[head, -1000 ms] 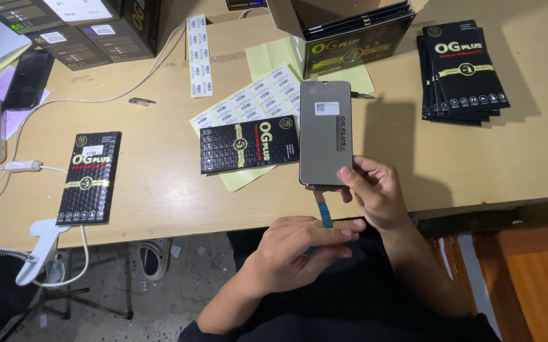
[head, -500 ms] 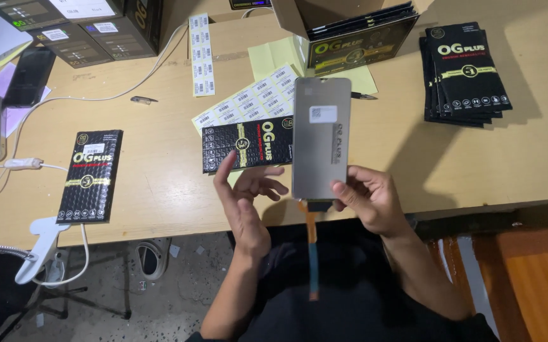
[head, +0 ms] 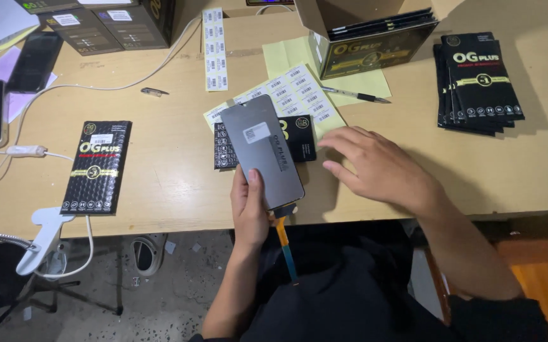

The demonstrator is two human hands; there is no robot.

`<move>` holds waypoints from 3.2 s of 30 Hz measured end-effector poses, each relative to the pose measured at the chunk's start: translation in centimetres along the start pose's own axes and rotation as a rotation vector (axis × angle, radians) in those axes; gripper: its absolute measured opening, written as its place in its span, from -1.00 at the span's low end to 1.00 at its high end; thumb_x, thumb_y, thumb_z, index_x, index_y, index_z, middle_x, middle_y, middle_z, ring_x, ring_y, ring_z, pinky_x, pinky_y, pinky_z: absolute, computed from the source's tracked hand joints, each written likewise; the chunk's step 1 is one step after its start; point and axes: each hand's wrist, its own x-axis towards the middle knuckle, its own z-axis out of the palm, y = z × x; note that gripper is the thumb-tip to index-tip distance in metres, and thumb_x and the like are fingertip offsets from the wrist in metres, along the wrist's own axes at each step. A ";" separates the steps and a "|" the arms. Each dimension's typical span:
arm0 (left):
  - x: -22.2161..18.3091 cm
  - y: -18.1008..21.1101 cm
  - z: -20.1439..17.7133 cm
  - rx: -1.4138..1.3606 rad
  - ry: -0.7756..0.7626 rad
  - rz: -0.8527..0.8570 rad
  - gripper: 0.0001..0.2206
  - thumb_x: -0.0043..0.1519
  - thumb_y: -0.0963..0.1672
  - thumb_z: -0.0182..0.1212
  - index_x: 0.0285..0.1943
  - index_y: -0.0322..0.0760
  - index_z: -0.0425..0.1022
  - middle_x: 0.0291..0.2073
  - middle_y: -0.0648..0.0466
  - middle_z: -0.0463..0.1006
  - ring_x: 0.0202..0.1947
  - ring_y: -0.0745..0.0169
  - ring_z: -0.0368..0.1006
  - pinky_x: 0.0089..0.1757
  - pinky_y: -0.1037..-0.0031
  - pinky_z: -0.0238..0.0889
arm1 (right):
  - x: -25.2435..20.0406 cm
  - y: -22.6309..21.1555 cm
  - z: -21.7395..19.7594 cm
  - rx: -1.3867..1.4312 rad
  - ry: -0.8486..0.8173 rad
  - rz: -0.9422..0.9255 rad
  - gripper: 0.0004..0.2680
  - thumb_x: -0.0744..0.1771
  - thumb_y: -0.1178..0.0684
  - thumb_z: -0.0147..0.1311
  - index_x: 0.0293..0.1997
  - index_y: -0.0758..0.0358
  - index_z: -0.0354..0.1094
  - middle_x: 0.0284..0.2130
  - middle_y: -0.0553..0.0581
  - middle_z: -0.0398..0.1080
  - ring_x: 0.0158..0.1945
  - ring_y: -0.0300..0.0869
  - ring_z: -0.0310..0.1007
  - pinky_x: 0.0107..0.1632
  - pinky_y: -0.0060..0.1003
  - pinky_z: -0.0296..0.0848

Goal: Inspecting phone screens for defects, applying identification labels, and placing them into protective packaging.

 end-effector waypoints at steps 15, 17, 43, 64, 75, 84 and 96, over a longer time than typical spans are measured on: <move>0.0 5.5 3.8 0.374 0.035 0.037 -0.64 0.49 -0.06 -0.40 0.16 -0.44 0.24 -0.22 -0.05 0.27 0.10 -0.07 0.22 0.26 -0.30 -0.11 | 2.7 5.4 5.4 -0.313 0.084 0.142 -0.71 0.37 -0.17 -0.02 0.15 0.07 0.42 -0.16 0.03 0.43 0.05 -0.10 0.42 0.09 -0.12 0.30; -0.6 2.3 2.7 0.301 0.114 0.018 -0.65 0.49 -0.05 -0.38 0.18 -0.37 0.27 -0.20 -0.01 0.31 0.04 0.11 0.22 0.20 -0.10 0.05 | 3.2 5.9 6.6 -0.225 0.186 0.144 -0.71 0.34 -0.15 0.08 0.12 0.11 0.45 -0.14 0.05 0.40 0.06 -0.07 0.42 0.06 -0.12 0.34; -1.0 0.7 2.0 0.174 0.167 0.084 -0.68 0.48 -0.09 -0.31 0.17 -0.36 0.35 -0.24 0.01 0.43 -0.17 0.33 0.23 -0.07 0.27 0.37 | 5.5 8.9 8.9 0.047 0.379 0.352 -0.80 0.26 -0.10 0.24 -0.10 0.00 0.57 -0.24 0.03 0.48 -0.15 -0.08 0.51 -0.01 -0.18 0.44; -1.2 -1.1 1.7 0.296 0.236 0.096 -0.61 0.47 -0.10 -0.21 0.31 -0.58 0.27 -0.08 -0.22 0.42 -0.10 0.12 0.33 0.03 0.02 0.32 | 5.0 6.5 9.4 -0.193 0.436 0.102 -0.77 0.38 -0.08 0.14 0.08 0.16 0.54 -0.28 0.15 0.54 -0.15 0.01 0.58 -0.08 -0.13 0.51; -1.2 0.5 1.7 0.308 0.208 0.123 -0.70 0.47 -0.10 -0.24 0.01 -0.45 0.38 -0.22 -0.10 0.38 -0.13 0.12 0.35 0.07 0.02 0.30 | 4.4 6.5 10.4 -0.346 0.501 -0.019 -0.85 0.42 -0.05 0.07 -0.11 0.15 0.52 -0.46 0.08 0.52 -0.36 -0.07 0.61 -0.29 -0.21 0.57; -1.4 0.4 1.6 0.308 0.175 0.121 -0.73 0.48 -0.11 -0.26 -0.01 -0.43 0.32 -0.24 -0.09 0.33 -0.11 0.18 0.26 0.07 -0.01 0.27 | 2.6 2.7 4.4 0.139 0.071 0.171 -0.86 0.27 0.06 0.16 -0.20 0.27 0.43 0.19 0.30 0.45 0.34 0.22 0.31 0.25 0.16 0.37; -1.3 0.2 1.3 0.227 0.005 0.168 -0.72 0.47 -0.10 -0.34 -0.08 -0.29 0.34 -0.46 0.09 0.32 -0.42 0.33 0.31 -0.33 0.39 0.37 | 0.0 1.9 1.6 0.438 0.546 -0.117 -0.89 0.25 0.17 0.38 -0.34 0.16 0.48 -0.33 0.10 0.54 -0.19 -0.01 0.61 -0.03 -0.12 0.51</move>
